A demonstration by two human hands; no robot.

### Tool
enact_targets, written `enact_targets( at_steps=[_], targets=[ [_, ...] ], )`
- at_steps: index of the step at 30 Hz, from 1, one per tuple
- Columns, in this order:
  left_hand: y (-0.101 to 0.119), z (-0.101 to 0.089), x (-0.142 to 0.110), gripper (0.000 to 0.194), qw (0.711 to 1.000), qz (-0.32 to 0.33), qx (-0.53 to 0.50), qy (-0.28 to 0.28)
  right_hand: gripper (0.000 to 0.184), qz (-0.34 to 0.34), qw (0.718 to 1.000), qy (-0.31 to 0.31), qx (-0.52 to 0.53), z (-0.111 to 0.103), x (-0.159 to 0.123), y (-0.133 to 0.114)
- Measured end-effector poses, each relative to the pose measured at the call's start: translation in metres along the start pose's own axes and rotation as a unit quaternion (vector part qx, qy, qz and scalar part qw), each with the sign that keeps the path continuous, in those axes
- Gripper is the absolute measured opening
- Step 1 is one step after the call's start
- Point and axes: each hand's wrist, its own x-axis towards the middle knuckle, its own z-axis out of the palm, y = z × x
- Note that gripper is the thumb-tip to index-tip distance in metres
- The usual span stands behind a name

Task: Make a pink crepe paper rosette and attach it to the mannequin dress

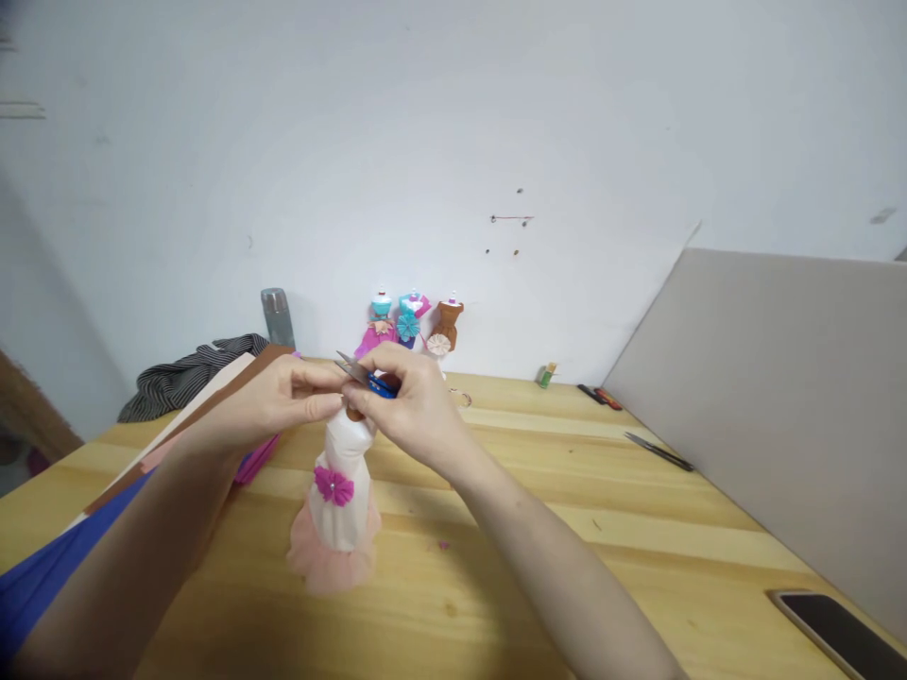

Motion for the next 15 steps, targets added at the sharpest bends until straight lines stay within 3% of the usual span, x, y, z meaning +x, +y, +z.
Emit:
enact_targets(
  at_steps=[5,9,15],
  targets=[
    [-0.002,-0.005,-0.012,0.025,0.999,0.025,0.013,0.02,0.011,0.011,0.999,-0.041,0.027,0.004,0.002,-0.002],
    [0.007,-0.005,-0.017,0.018,0.996,-0.006,0.078,0.037,0.007,-0.009,0.997,-0.076,0.011,0.005,0.002,-0.009],
    [0.019,-0.007,-0.019,0.011,0.99,-0.03,0.133,0.022,0.02,-0.044,0.987,-0.152,-0.01,-0.018,-0.004,-0.023]
  ],
)
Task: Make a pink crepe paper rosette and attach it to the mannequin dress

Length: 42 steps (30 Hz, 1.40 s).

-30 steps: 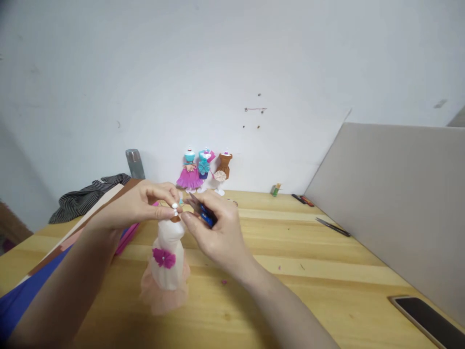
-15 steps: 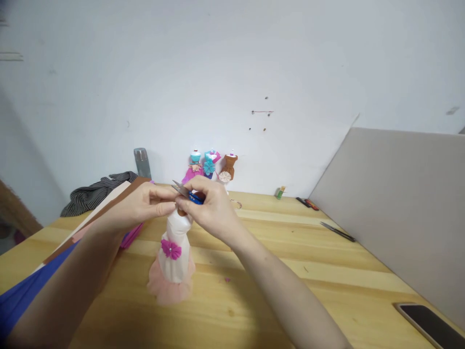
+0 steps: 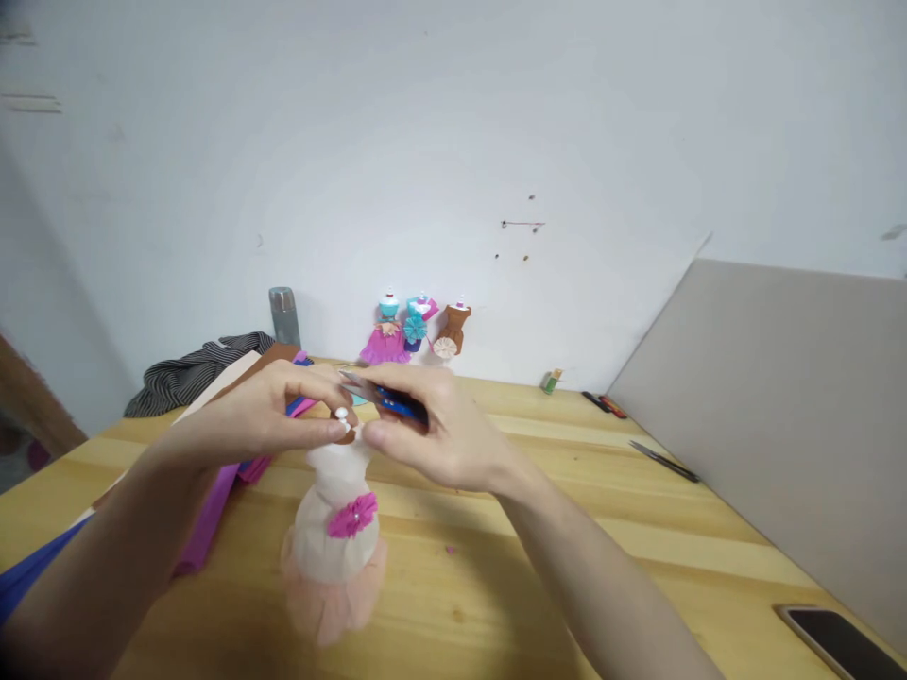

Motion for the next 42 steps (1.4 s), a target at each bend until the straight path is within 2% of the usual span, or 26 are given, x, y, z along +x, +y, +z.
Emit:
enact_targets(
  at_steps=[3,6,8,14,18,24,27,30,33,39,42],
  targets=[
    [0.005,-0.004,0.001,0.01,1.0,0.007,0.0,0.002,0.023,0.007,0.999,0.017,0.05,-0.012,-0.009,0.0],
    [0.006,-0.004,0.005,0.01,1.0,0.01,-0.017,-0.004,0.018,-0.026,0.978,0.101,0.182,-0.015,-0.012,0.005],
    [0.004,-0.001,0.008,0.01,1.0,0.006,-0.028,-0.009,0.013,-0.043,0.962,0.148,0.227,-0.014,-0.012,0.008],
    [0.0,0.008,0.017,0.009,0.998,0.014,-0.051,-0.016,0.02,0.037,0.944,0.244,0.217,-0.006,-0.013,0.007],
    [0.003,0.008,0.02,0.009,0.999,0.007,-0.041,-0.031,0.021,0.034,0.928,0.296,0.222,0.002,-0.014,0.007],
    [0.0,0.009,0.023,0.014,0.997,-0.014,-0.065,-0.05,0.006,-0.027,0.952,0.267,0.146,0.018,-0.019,0.008],
    [-0.003,0.009,0.024,0.013,0.995,-0.011,-0.084,-0.045,0.009,-0.066,0.963,0.249,0.078,0.022,-0.021,0.008],
    [-0.002,0.008,0.024,0.013,0.994,-0.008,-0.09,-0.055,0.007,-0.032,0.967,0.224,0.12,0.021,-0.021,0.008],
    [0.002,0.007,0.024,0.013,0.995,-0.005,-0.075,-0.073,0.005,0.012,0.955,0.226,0.192,0.02,-0.019,0.009],
    [-0.001,0.007,0.024,0.01,0.993,0.02,-0.085,-0.081,0.01,0.005,0.964,0.186,0.188,0.016,-0.018,0.009],
    [-0.002,0.007,0.022,0.009,0.993,0.03,-0.079,-0.076,0.018,0.014,0.957,0.198,0.212,0.009,-0.02,0.009]
  ],
)
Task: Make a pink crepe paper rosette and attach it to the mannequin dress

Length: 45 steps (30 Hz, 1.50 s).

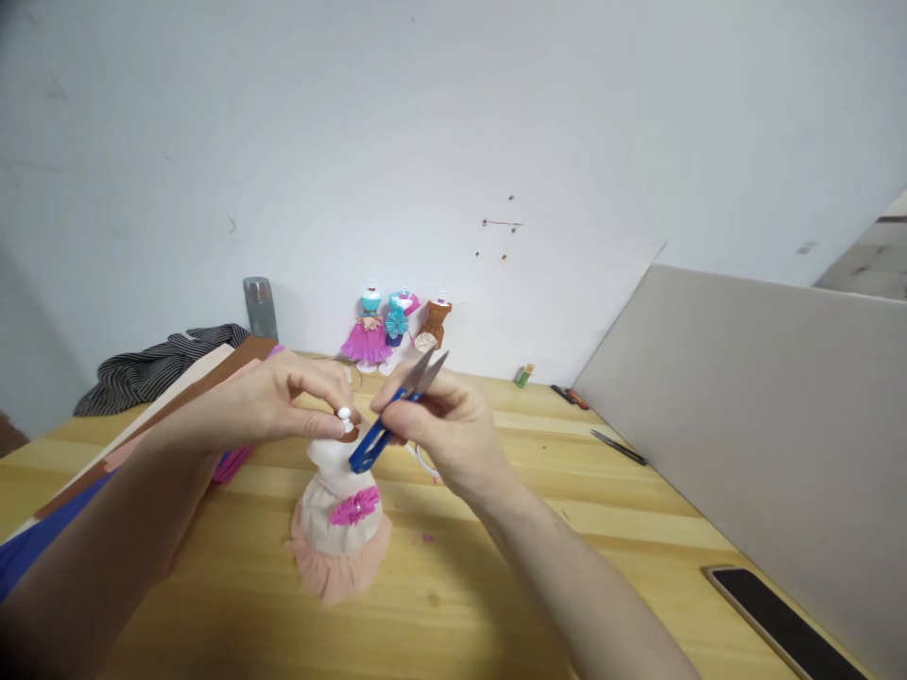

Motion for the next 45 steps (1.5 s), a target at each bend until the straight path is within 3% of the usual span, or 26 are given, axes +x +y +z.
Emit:
enact_targets(
  at_steps=[3,6,9,12,17,24,36,40,42,45],
  targets=[
    [0.003,0.001,-0.004,0.009,1.0,0.003,0.016,0.01,0.021,-0.033,0.999,-0.012,-0.042,-0.01,0.003,-0.011],
    [0.005,0.002,-0.007,0.009,1.0,0.007,0.025,0.018,0.017,-0.042,0.98,-0.109,-0.163,-0.018,0.005,-0.03],
    [0.005,0.004,-0.009,0.009,0.999,0.021,0.029,0.023,0.02,-0.071,0.898,-0.281,-0.33,-0.023,0.008,-0.05],
    [0.004,0.005,-0.01,0.008,0.999,0.024,0.029,0.024,0.025,-0.062,0.828,-0.369,-0.417,-0.026,0.011,-0.062],
    [0.006,0.008,-0.01,0.008,0.999,0.031,0.039,0.018,0.018,-0.052,0.793,-0.405,-0.452,-0.028,0.018,-0.067],
    [0.012,0.013,-0.013,0.009,0.996,0.068,0.055,0.018,0.019,-0.037,0.779,-0.446,-0.439,-0.019,0.026,-0.079],
    [0.016,0.015,-0.017,0.009,0.994,0.089,0.07,0.008,0.014,0.004,0.83,-0.406,-0.383,-0.017,0.017,-0.085],
    [0.015,0.015,-0.017,0.009,0.993,0.09,0.076,0.012,0.017,-0.006,0.814,-0.413,-0.408,-0.019,0.017,-0.093],
    [0.012,0.014,-0.016,0.009,0.993,0.085,0.08,0.017,0.017,-0.007,0.817,-0.388,-0.427,-0.023,0.017,-0.095],
    [0.007,0.012,-0.012,0.009,0.995,0.07,0.072,0.026,0.014,0.006,0.863,-0.288,-0.416,-0.031,0.016,-0.091]
  ],
)
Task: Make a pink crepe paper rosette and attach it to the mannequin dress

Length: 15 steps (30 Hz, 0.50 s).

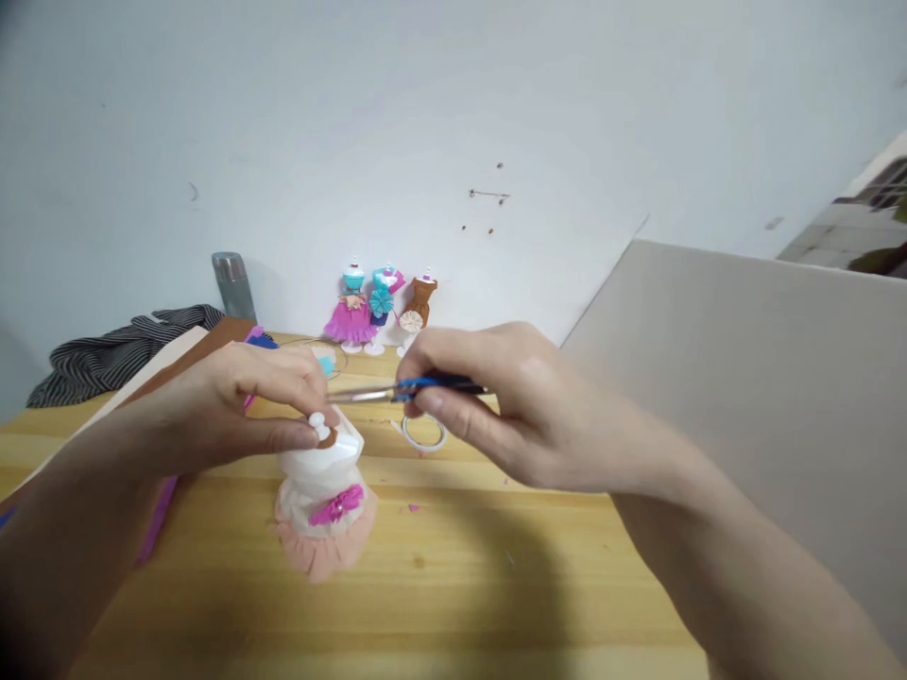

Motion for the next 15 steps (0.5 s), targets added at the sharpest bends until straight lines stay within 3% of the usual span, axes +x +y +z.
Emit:
enact_targets(
  at_steps=[3,5,8,12,15],
  targets=[
    [-0.005,-0.002,0.006,0.011,1.0,-0.025,-0.011,-0.002,0.004,0.035,0.991,0.113,0.059,0.012,0.002,0.01],
    [-0.006,-0.003,0.011,0.011,0.999,-0.046,-0.014,-0.002,0.012,0.044,0.985,0.14,0.088,0.024,0.009,0.016],
    [-0.007,-0.003,0.018,0.016,0.994,-0.097,-0.046,0.006,0.019,0.017,0.981,0.153,0.119,0.04,0.026,0.025],
    [-0.011,0.002,0.023,0.028,0.979,-0.144,-0.145,0.018,0.006,-0.015,0.982,0.14,0.126,0.052,0.046,0.036],
    [-0.014,0.006,0.023,0.025,0.972,-0.155,-0.172,0.038,0.017,-0.025,0.985,0.136,0.108,0.055,0.05,0.043]
  ],
)
